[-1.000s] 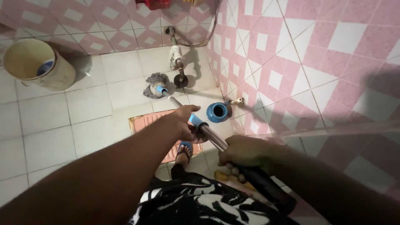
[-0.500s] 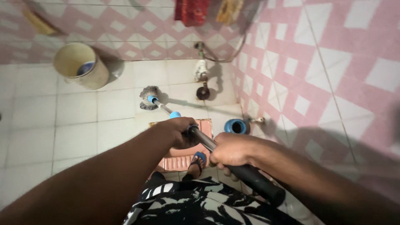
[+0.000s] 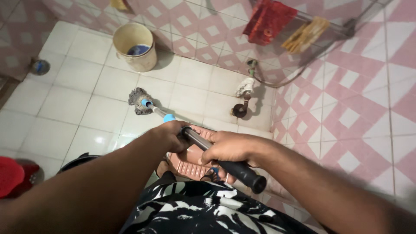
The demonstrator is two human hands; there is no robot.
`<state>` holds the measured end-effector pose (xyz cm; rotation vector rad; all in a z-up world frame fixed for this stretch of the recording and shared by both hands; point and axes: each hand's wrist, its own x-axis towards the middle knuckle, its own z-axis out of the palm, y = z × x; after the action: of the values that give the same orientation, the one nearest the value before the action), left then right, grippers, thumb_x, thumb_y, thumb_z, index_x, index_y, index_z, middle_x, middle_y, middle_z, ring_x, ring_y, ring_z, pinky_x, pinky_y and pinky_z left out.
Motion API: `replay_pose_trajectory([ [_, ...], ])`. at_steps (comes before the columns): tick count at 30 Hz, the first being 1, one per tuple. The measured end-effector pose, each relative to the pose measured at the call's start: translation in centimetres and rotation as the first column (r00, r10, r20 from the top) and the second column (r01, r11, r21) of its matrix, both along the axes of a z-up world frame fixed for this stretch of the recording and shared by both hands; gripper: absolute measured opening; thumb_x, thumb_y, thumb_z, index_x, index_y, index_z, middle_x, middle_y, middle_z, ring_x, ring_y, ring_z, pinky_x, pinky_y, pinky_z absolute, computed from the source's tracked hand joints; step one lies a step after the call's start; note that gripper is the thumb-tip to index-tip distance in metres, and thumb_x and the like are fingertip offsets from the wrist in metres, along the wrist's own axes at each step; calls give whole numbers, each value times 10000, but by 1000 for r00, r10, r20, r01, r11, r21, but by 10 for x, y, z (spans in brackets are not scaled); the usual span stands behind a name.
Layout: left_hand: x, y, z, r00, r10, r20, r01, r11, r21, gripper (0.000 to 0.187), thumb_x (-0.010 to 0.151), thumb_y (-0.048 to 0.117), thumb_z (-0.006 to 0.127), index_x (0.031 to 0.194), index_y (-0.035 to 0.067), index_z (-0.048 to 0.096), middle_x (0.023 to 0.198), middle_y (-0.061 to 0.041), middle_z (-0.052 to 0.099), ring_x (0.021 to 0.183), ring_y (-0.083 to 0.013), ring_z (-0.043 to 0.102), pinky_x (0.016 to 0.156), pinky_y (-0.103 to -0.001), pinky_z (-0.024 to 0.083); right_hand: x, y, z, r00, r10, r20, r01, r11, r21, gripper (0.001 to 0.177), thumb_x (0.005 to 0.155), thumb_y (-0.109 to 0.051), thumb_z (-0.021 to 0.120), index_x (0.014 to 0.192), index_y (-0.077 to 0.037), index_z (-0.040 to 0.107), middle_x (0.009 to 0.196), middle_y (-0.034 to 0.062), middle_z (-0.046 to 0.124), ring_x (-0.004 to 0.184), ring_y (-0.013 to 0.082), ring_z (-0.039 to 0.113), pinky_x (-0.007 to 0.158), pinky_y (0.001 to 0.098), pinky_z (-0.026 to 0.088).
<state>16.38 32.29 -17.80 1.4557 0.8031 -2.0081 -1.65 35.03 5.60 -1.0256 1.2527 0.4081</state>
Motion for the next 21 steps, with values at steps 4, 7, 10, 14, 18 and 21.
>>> replay_pose_trajectory([
  [4,22,1,1,999,51,-9,-52,999,-3,223,1016,220,640,942,41,529,852,-56,615,730,-200,664,703,-356,617,6,-3,-2,933,-348,86,301,890,343,263,924,-142,663,1064,53,554,742,124,645,538,185,646,435,300,561],
  [7,29,-2,15,997,70,33,-70,998,-2,219,1034,221,584,984,18,519,872,-86,610,757,-220,656,727,-413,610,6,-4,-7,841,-540,42,376,637,673,291,930,-190,656,1096,35,577,715,81,636,501,150,614,409,241,528],
  [10,25,-4,21,995,75,67,-76,997,5,256,1056,205,490,1044,-50,495,897,-166,617,773,-271,659,731,-452,601,4,2,-16,737,-668,-101,436,355,827,285,948,-193,697,1105,10,572,682,32,608,478,83,552,374,199,466],
  [14,24,-4,15,990,138,1,-138,990,6,164,1029,120,491,1020,-44,481,843,-144,568,681,-238,604,652,-398,584,8,13,-18,772,-636,-3,515,623,589,210,944,-95,705,1041,-61,522,681,-8,562,470,25,497,337,166,379],
  [18,16,-12,10,978,209,18,-206,973,-104,89,966,64,489,921,12,433,771,-111,483,568,-190,492,532,-321,518,19,11,0,844,-536,25,474,766,434,348,890,-29,674,1157,-179,507,648,-52,469,427,18,451,321,175,359],
  [21,19,-24,19,954,265,141,-239,955,-173,76,930,38,412,864,28,376,744,-115,425,532,-215,456,484,-329,481,25,-4,25,819,-565,97,459,747,481,575,914,-19,656,1360,-326,461,699,-25,489,467,32,488,349,193,407],
])
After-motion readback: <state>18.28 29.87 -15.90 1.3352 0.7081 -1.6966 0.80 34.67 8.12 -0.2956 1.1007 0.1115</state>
